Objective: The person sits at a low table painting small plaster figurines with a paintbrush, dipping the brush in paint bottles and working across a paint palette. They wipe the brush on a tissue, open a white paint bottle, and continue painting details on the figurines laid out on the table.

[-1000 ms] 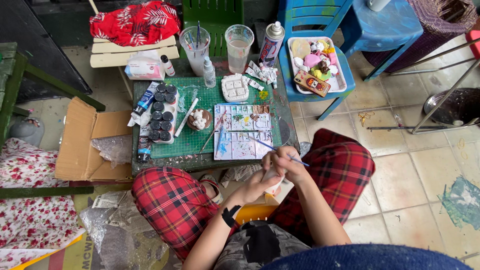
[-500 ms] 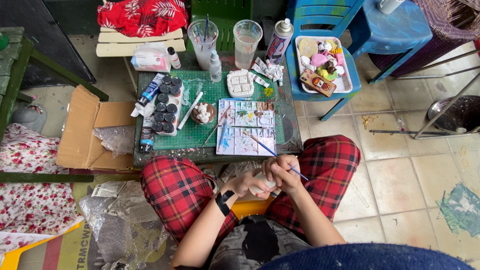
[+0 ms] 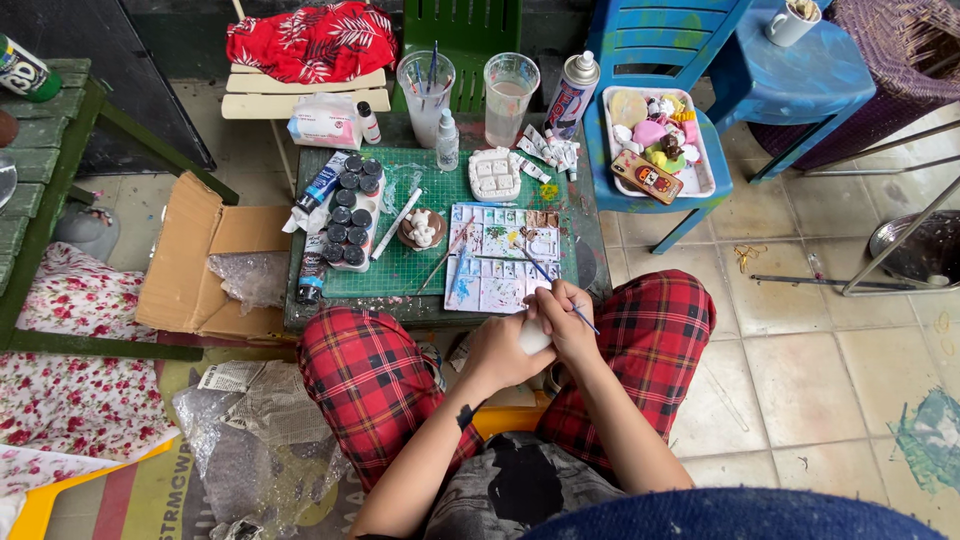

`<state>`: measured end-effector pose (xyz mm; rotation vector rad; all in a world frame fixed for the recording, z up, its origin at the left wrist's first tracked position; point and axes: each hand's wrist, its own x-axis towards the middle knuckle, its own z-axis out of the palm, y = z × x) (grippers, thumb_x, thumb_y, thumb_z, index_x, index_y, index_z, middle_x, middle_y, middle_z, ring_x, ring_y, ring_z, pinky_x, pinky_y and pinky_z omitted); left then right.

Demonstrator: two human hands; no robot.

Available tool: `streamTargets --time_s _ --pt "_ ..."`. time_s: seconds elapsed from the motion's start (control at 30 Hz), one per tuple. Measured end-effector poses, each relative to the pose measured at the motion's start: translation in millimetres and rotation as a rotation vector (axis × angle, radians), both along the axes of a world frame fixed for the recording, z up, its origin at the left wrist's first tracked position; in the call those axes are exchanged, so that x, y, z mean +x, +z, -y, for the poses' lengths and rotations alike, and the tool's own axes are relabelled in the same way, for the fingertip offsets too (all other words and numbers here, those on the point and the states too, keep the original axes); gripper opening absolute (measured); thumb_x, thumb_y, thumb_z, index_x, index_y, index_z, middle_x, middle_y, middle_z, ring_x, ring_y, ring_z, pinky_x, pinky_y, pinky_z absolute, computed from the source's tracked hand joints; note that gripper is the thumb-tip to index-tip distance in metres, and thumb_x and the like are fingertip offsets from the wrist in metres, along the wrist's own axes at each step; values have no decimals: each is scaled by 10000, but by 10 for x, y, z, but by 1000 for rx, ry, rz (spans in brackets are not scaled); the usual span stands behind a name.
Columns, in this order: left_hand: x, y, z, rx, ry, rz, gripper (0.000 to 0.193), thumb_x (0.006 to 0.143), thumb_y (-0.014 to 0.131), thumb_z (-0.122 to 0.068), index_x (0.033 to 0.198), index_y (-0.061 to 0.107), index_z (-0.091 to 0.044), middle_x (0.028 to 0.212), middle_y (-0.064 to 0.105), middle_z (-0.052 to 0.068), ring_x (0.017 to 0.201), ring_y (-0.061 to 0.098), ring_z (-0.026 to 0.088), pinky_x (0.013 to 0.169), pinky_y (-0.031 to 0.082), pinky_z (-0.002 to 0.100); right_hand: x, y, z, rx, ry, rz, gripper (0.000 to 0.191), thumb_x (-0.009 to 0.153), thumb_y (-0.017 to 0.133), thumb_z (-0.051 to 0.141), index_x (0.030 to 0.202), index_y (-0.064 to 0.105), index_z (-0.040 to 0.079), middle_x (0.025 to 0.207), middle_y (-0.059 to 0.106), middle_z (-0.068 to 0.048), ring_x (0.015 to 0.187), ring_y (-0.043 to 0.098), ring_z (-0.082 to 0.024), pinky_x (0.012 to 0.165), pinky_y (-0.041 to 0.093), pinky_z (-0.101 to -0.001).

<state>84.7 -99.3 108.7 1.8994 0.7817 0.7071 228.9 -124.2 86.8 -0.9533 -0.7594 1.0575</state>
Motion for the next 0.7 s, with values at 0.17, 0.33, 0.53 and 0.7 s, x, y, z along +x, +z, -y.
streamTargets --time_s 0.17,0.33,0.53,0.7 --pt "-21 -265 14 -1214 -585 577 295 802 680 -187 1041 613 -28 759 579 -21 594 501 87 552 368 264 262 14 135 177 349 -117 489 1009 621 2 649 329 159 496 469 11 649 611 -157 964 538 -435" --pt "202 -378 135 -1367 -734 852 289 871 700 -213 1050 618 -1 734 553 -9 607 497 89 551 366 230 348 196 106 383 490 -125 489 1034 632 4 664 343 142 516 509 7 756 698 -177 1067 498 -495" --pt "123 -110 -24 -14 -132 122 367 792 791 -274 1016 648 -21 774 705 83 683 705 246 647 522 331 270 296 150 55 276 210 313 1029 577 55 785 393 118 899 722 -127 1119 677 -214 981 530 -413" --pt "131 103 107 363 234 -244 594 740 852 -267 1186 534 -37 856 714 132 779 733 306 912 441 497 82 192 190 -1 57 277 223 1042 567 33 950 374 93 1217 683 -135 1091 569 -162 1001 483 -324"
